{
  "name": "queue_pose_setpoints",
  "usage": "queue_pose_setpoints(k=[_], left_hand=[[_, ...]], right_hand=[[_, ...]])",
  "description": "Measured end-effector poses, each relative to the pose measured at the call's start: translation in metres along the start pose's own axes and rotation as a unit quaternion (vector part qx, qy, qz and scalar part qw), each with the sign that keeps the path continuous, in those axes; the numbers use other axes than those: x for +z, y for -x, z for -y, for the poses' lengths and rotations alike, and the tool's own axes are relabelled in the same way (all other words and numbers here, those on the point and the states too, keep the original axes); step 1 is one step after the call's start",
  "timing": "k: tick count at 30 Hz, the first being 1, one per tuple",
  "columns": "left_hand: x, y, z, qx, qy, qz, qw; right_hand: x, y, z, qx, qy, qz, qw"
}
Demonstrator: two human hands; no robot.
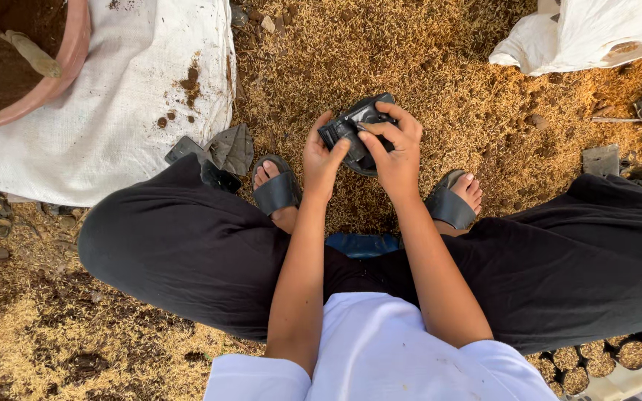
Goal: The person sits on the ground and repeatedly fills small black plastic pots with a loose brown granular material using both hands. They press the material into the pots and place them into a nearby white crate.
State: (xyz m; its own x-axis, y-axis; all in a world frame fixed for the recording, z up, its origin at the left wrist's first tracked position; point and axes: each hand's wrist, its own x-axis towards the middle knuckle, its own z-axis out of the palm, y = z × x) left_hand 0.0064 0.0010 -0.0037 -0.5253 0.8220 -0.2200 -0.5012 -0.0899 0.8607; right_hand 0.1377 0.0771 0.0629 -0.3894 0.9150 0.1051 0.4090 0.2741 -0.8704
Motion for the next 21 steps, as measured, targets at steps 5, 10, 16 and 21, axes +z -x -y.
queue_pose_setpoints(k=[5, 10, 16, 21], left_hand=[[0.009, 0.004, 0.004, 0.006, -0.066, -0.046, 0.997], [0.021, 0.005, -0.011, 0.001, -0.118, -0.059, 0.991], [0.029, 0.012, -0.026, 0.013, -0.203, -0.093, 0.975], [-0.014, 0.006, -0.044, 0.057, -0.218, -0.179, 0.958]], right_hand=[[0.002, -0.001, 0.012, 0.025, -0.079, -0.014, 0.996], [-0.001, 0.005, 0.034, -0.088, 0.148, -0.074, 0.982], [-0.005, -0.002, 0.024, -0.069, 0.144, -0.002, 0.987], [-0.057, -0.041, -0.02, 0.133, 0.015, -0.266, 0.955]])
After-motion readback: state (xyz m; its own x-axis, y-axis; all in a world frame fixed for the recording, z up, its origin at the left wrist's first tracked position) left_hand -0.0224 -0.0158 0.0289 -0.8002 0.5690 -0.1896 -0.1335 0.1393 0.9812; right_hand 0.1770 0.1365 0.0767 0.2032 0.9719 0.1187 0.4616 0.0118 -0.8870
